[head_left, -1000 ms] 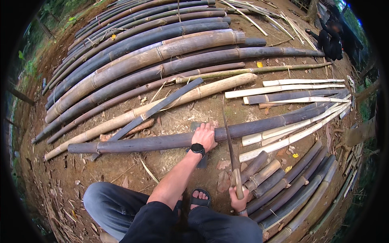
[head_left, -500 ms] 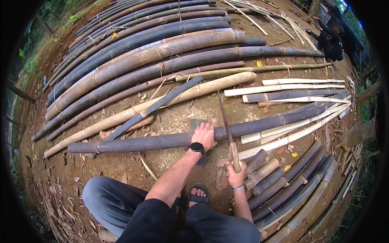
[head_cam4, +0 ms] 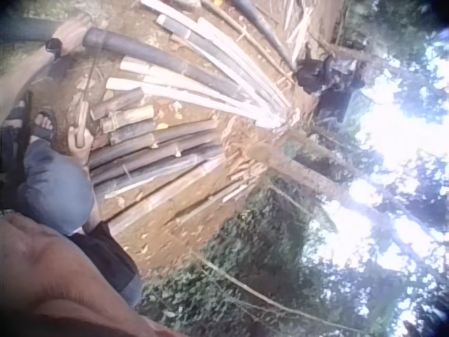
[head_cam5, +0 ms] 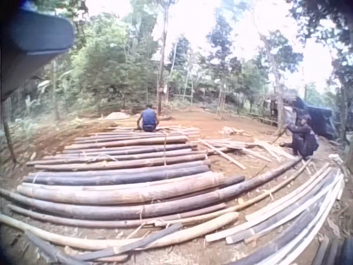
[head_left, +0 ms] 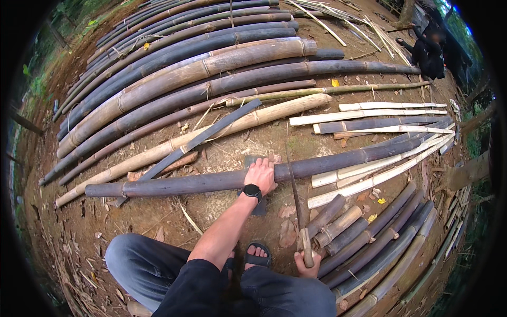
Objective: The person saws a piece of bamboo by hand. They hold the bamboo against a wooden block and use a hand saw to cut through the material, then pick up and inspect another bamboo piece.
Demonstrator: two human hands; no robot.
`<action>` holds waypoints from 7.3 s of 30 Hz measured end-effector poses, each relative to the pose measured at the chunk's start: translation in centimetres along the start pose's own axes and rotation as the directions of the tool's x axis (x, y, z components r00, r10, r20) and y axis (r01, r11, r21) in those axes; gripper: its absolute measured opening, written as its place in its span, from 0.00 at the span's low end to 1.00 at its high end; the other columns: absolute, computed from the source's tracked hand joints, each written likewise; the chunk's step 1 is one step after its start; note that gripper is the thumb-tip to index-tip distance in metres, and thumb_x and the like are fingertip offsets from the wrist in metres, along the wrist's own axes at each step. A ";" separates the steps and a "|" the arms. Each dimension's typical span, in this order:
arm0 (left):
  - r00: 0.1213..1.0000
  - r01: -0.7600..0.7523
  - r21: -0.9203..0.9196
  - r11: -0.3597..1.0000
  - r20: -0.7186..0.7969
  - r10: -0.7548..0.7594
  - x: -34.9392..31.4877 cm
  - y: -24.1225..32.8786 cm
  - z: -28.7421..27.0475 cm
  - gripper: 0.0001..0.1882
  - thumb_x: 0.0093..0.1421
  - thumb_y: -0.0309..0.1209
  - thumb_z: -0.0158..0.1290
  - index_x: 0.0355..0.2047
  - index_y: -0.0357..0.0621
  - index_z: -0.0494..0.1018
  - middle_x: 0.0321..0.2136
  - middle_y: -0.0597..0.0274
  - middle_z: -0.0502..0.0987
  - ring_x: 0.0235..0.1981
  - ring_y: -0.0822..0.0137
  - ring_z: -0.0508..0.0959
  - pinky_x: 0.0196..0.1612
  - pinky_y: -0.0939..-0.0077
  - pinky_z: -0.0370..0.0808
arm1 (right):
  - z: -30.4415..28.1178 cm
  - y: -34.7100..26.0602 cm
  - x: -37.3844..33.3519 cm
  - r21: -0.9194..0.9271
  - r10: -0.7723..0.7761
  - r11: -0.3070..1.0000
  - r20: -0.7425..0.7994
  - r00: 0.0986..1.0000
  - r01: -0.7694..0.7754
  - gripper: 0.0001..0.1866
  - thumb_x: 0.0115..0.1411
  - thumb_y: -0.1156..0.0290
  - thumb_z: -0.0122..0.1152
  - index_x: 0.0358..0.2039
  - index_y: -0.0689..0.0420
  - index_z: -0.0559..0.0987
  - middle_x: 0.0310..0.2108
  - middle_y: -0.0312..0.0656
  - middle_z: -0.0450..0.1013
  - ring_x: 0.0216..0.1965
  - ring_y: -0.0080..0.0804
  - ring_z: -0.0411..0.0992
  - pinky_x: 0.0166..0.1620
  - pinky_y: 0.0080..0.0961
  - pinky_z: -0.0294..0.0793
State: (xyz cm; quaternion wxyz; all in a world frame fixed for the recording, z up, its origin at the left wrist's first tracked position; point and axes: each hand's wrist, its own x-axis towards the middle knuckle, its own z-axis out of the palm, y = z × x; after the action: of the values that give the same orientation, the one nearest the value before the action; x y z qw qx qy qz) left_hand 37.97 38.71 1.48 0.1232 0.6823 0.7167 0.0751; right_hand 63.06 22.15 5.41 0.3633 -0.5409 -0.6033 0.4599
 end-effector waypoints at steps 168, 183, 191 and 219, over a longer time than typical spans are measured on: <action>0.949 0.061 -0.019 0.998 0.310 -0.053 1.2 -2.2 -3.0 0.29 0.40 0.52 0.65 0.31 0.37 0.81 0.40 0.50 0.80 0.42 0.53 0.81 0.45 0.63 0.79 | 3.7 2.8 1.8 0.030 -0.030 0.999 -0.031 0.999 0.031 0.15 0.57 0.76 0.63 0.16 0.60 0.70 0.12 0.33 0.65 0.16 0.18 0.64 0.20 0.25 0.60; 0.968 0.015 -0.002 1.000 0.250 -0.014 0.7 -1.5 -2.2 0.28 0.41 0.52 0.63 0.30 0.38 0.81 0.34 0.49 0.82 0.38 0.53 0.83 0.43 0.63 0.80 | 4.6 2.5 8.7 0.131 0.143 0.982 -0.025 0.989 -0.139 0.15 0.53 0.75 0.66 0.15 0.60 0.70 0.12 0.34 0.65 0.15 0.21 0.63 0.21 0.27 0.62; 0.968 0.016 0.003 1.000 0.249 -0.017 0.5 -1.3 -3.0 0.28 0.41 0.53 0.63 0.30 0.38 0.82 0.34 0.49 0.82 0.38 0.54 0.83 0.42 0.64 0.80 | 4.9 2.6 7.0 0.127 0.078 0.989 -0.030 0.996 -0.074 0.17 0.57 0.75 0.64 0.15 0.59 0.68 0.11 0.31 0.61 0.16 0.18 0.61 0.21 0.25 0.60; 0.995 -0.019 0.005 1.000 0.095 0.019 -0.9 0.0 0.2 0.30 0.42 0.46 0.69 0.39 0.36 0.77 0.40 0.53 0.77 0.46 0.55 0.77 0.48 0.64 0.78 | 3.1 0.1 9.6 0.194 0.279 0.940 0.037 0.960 -0.280 0.13 0.53 0.75 0.66 0.17 0.60 0.71 0.15 0.30 0.65 0.19 0.17 0.63 0.23 0.23 0.61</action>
State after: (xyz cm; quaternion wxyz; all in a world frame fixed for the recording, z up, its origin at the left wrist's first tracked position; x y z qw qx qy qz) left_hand 38.10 37.79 1.41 0.1541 0.6923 0.7037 0.0415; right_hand 58.77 31.10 3.83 0.3433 -0.5802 -0.4736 0.5668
